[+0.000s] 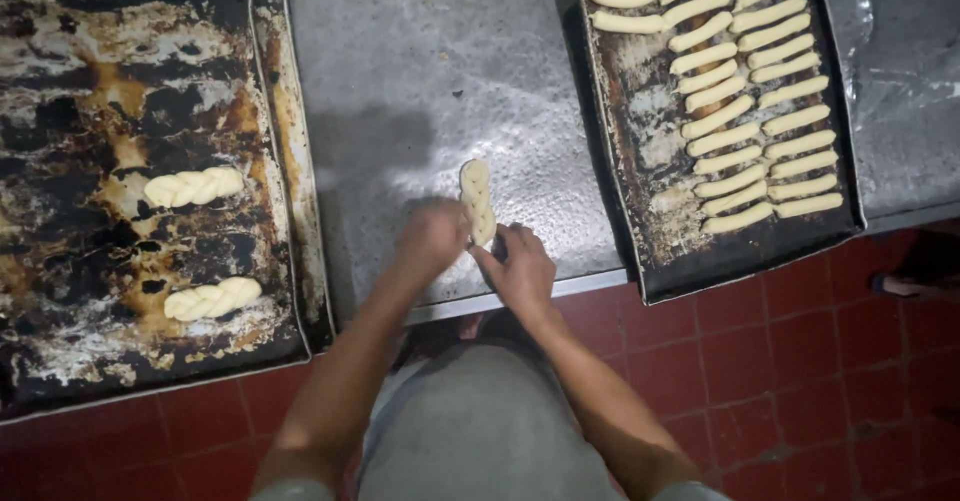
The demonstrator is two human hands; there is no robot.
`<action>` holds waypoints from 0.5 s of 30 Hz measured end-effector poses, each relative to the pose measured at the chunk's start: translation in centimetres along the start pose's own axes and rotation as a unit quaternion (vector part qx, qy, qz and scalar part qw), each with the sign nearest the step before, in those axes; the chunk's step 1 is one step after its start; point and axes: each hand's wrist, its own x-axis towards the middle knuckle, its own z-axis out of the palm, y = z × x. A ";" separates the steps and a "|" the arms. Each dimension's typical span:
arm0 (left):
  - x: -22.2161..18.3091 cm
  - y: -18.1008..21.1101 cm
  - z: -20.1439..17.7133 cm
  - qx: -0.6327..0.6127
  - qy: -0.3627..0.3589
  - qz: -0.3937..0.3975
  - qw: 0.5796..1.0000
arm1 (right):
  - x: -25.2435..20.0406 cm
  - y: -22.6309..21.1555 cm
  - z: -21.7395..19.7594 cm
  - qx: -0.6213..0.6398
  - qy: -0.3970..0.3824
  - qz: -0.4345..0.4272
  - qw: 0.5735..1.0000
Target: Braiding strips of dough into small loaves and placing them on a baking tray.
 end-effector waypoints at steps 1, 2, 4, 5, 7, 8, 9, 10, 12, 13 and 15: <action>1.9 1.7 -2.2 0.000 0.000 -0.004 1.000 | 0.3 0.2 0.3 0.000 -0.003 -0.002 1.000; 3.9 3.4 -4.4 -0.016 0.049 -0.017 0.999 | 0.6 0.5 0.6 -0.007 0.019 -0.024 0.999; 6.9 3.2 -4.4 -0.029 0.097 -0.031 0.994 | 0.7 1.2 1.4 -0.012 0.040 -0.046 0.998; 8.1 1.5 -2.1 -0.059 0.058 -0.036 0.996 | 0.8 1.8 1.6 0.003 0.043 -0.063 0.997; 8.2 0.2 -0.6 -0.088 0.021 -0.043 0.995 | 1.1 3.1 1.6 0.019 0.044 -0.082 0.995; 7.2 0.6 -1.4 -0.169 0.045 -0.077 0.982 | 1.3 3.8 1.3 0.025 0.048 -0.108 0.993; 6.9 1.1 -2.4 -0.248 0.071 -0.104 0.960 | 2.0 4.5 1.0 0.030 0.057 -0.135 0.989; 5.6 1.8 -4.9 -0.247 0.075 -0.102 0.961 | 3.0 3.9 -0.6 0.031 0.060 -0.138 0.988; 1.9 3.4 -9.1 -0.263 0.097 -0.212 0.936 | 3.8 3.0 -3.7 0.048 0.035 -0.187 0.981; 1.3 2.9 -8.6 -0.264 0.095 -0.216 0.935 | 4.3 2.9 -4.5 0.048 0.031 -0.185 0.981; 1.0 1.6 -8.2 -0.217 0.085 -0.205 0.951 | 6.4 2.0 -6.0 -0.009 -0.131 -0.088 0.987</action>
